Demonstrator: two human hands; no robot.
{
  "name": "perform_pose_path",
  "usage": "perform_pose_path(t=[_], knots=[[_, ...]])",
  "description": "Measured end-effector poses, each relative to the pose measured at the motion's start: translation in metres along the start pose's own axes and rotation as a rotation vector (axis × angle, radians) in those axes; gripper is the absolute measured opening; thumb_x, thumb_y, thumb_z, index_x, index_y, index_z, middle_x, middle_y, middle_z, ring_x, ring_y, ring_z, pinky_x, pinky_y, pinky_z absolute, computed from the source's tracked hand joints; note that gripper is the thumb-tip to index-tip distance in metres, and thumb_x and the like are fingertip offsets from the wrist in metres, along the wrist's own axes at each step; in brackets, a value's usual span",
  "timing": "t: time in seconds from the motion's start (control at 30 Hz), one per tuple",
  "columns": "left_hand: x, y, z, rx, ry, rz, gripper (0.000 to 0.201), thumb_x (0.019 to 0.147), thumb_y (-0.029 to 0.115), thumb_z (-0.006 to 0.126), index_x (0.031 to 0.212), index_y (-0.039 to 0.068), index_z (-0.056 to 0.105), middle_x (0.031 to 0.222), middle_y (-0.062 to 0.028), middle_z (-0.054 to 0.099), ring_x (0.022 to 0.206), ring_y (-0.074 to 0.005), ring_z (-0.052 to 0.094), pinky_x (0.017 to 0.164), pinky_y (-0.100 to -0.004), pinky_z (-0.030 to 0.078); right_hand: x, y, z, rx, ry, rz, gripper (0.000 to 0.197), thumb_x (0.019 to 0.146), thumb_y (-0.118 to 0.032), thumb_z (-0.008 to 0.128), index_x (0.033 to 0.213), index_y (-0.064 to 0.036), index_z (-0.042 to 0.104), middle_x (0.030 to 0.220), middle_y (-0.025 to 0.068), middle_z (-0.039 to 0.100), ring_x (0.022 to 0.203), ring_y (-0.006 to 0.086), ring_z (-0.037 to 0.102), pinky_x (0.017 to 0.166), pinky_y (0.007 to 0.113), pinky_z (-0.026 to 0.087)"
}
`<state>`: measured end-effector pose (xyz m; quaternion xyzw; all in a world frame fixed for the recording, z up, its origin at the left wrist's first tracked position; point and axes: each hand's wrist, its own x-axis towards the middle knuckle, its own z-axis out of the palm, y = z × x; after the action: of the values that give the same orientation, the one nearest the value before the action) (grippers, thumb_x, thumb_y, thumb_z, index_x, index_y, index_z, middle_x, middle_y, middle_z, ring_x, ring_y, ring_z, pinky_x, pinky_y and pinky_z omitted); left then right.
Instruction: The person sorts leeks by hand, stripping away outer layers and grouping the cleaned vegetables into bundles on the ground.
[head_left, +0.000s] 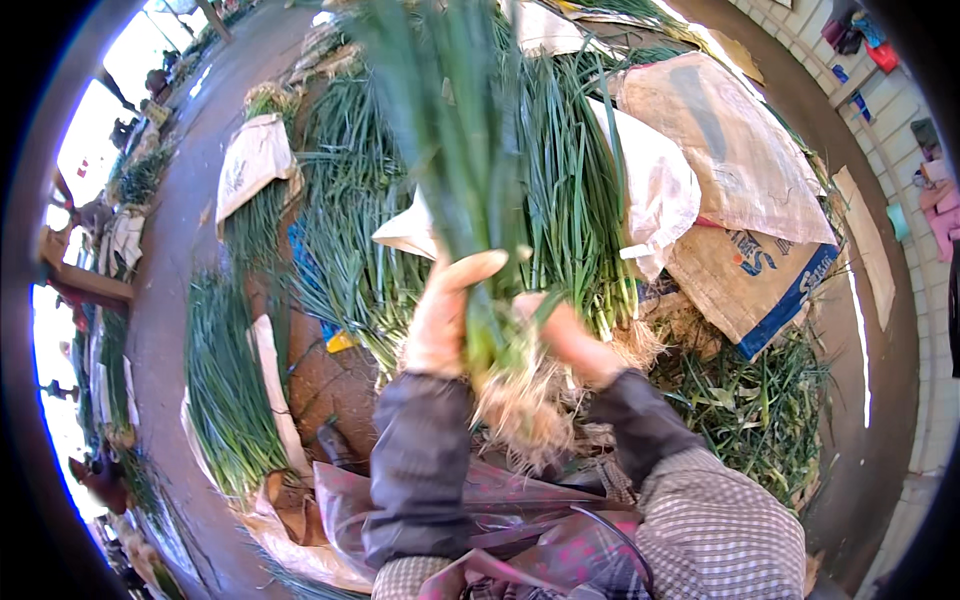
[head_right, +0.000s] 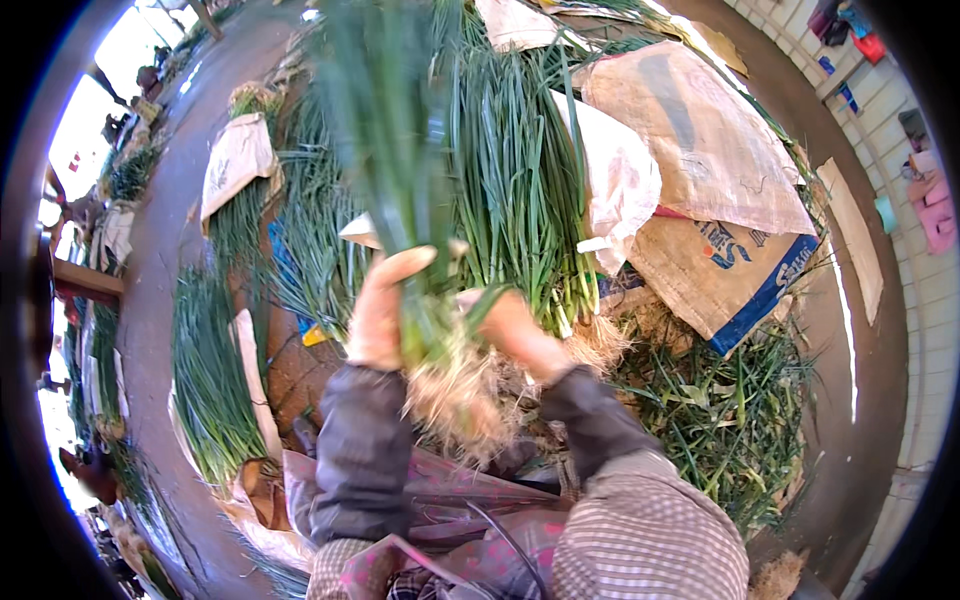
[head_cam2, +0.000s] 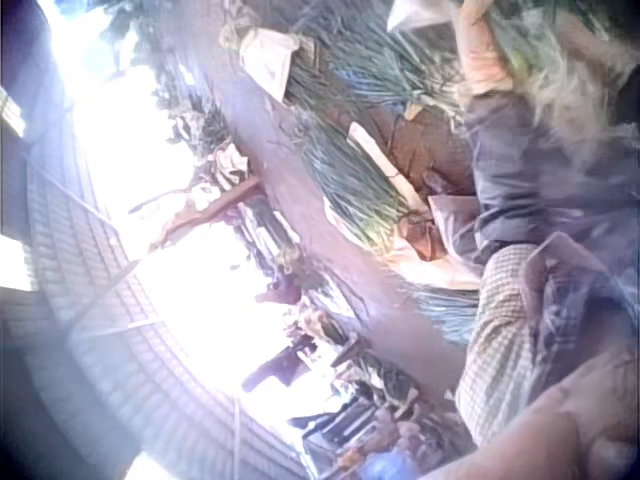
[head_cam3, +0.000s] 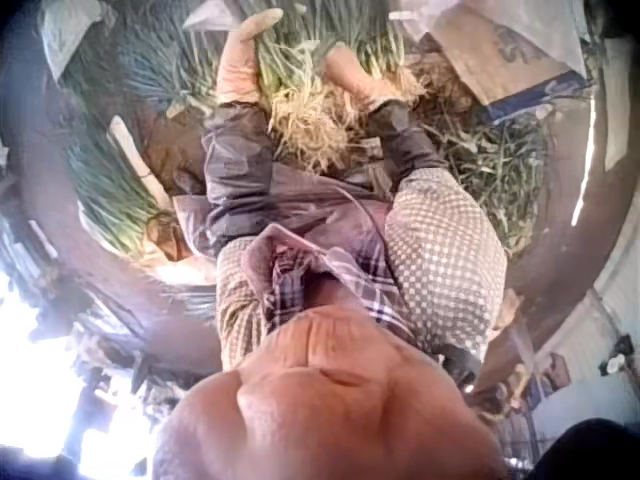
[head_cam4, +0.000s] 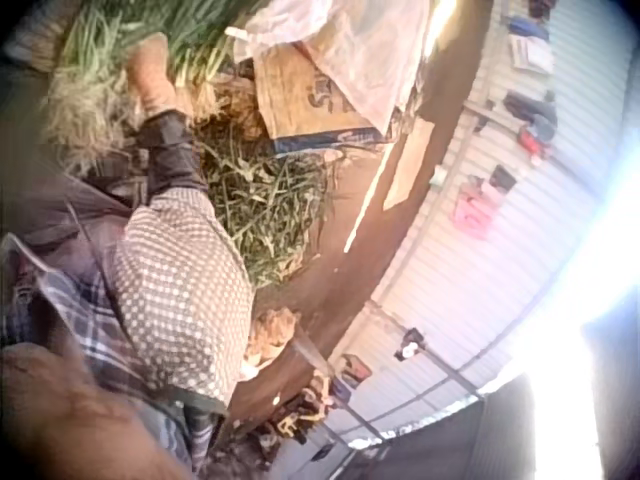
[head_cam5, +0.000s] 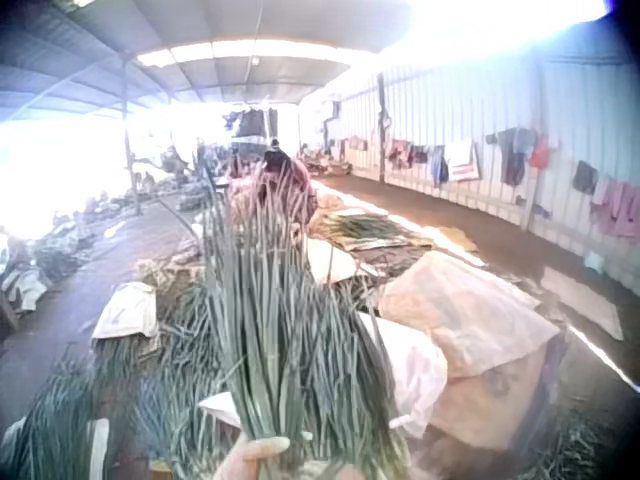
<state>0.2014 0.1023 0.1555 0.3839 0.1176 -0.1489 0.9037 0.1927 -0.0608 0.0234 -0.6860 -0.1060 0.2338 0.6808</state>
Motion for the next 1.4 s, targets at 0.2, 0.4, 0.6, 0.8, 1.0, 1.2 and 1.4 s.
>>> perform_pose_path(t=[0.2, 0.4, 0.6, 0.8, 1.0, 1.2, 1.4], knots=[[0.091, -0.159, -0.134, 1.261, 0.602, -0.265, 0.111, 0.07, 0.068, 0.067, 0.149, 0.009, 0.016, 0.151, -0.026, 0.017, 0.139, -0.0343, 0.023, 0.113, -0.0396, 0.022, -0.125, 0.083, -0.16, -0.616, 0.685, 0.219, 0.072, 0.084, -0.031, 0.068, 0.137, 0.0054, 0.037, 0.136, 0.0256, 0.044, 0.127, 0.0326, 0.044, 0.104, 0.04, 0.038], [0.059, -0.173, -0.217, 0.866, 0.485, -0.015, 0.112, 0.06, 0.058, 0.081, 0.141, -0.001, 0.032, 0.127, -0.025, 0.053, 0.12, -0.035, 0.051, 0.102, -0.0405, 0.039, -0.115, 0.142, -0.06, -0.243, 0.552, 0.373, 0.1, 0.084, -0.026, 0.069, 0.147, -0.0029, -0.005, 0.145, 0.0245, 0.027, 0.132, 0.0308, 0.034, 0.109, 0.045, 0.031], [0.074, -0.206, -0.204, 0.95, 0.611, -0.294, 0.068, 0.07, 0.04, 0.081, 0.119, 0.0, 0.056, 0.103, -0.0108, 0.064, 0.089, -0.019, 0.061, 0.076, -0.0341, 0.048, -0.085, 0.134, 0.0, 0.351, 0.202, 0.384, 0.067, 0.094, -0.03, 0.055, 0.145, -0.0001, 0.024, 0.149, 0.0192, 0.027, 0.134, 0.0257, 0.032, 0.108, 0.032, 0.031], [0.059, -0.17, -0.047, 0.005, 0.061, -0.13, 0.036, 0.091, 0.026, 0.059, 0.118, 0.003, 0.059, 0.112, -0.0102, 0.063, 0.102, -0.0184, 0.058, 0.09, -0.0343, 0.046, -0.077, -0.045, -0.054, 0.139, 0.606, 0.071, 0.05, 0.093, -0.023, 0.051, 0.137, -0.0004, 0.043, 0.134, 0.012, 0.048, 0.115, 0.0228, 0.051, 0.101, 0.034, 0.04], [0.064, -0.192, -0.056, 0.167, -0.016, 0.193, 0.039, 0.089, 0.021, 0.062, 0.124, 0.009, 0.053, 0.116, -0.0055, 0.059, 0.102, -0.0137, 0.053, 0.085, -0.0333, 0.047, -0.077, 0.039, -0.176, -0.911, 0.371, -0.108, 0.049, 0.099, -0.024, 0.037, 0.144, -0.004, 0.032, 0.148, 0.0115, 0.031, 0.134, 0.0222, 0.031, 0.112, 0.035, 0.021], [0.032, -0.105, -0.138, 1.598, -0.118, -0.274, 0.048, 0.073, 0.041, 0.062, 0.093, -0.002, 0.068, 0.087, -0.0193, 0.067, 0.081, -0.0322, 0.065, 0.073, -0.0409, 0.052, -0.091, 0.055, -0.165, -1.013, 0.172, -0.004, 0.051, 0.101, -0.027, 0.034, 0.147, -0.0078, 0.026, 0.15, 0.0096, 0.029, 0.136, 0.0216, 0.03, 0.112, 0.038, 0.022], [-0.058, 0.054, -0.334, 2.064, 0.049, -0.156, 0.041, 0.076, 0.041, 0.056, 0.094, 0.006, 0.068, 0.088, -0.016, 0.067, 0.081, -0.033, 0.065, 0.067, -0.0454, 0.053, -0.05, -0.083, -0.089, -1.021, 0.154, 0.19, 0.052, 0.097, -0.036, 0.043, 0.138, -0.0047, 0.04, 0.137, 0.0143, 0.047, 0.12, 0.026, 0.051, 0.105, 0.039, 0.037]])
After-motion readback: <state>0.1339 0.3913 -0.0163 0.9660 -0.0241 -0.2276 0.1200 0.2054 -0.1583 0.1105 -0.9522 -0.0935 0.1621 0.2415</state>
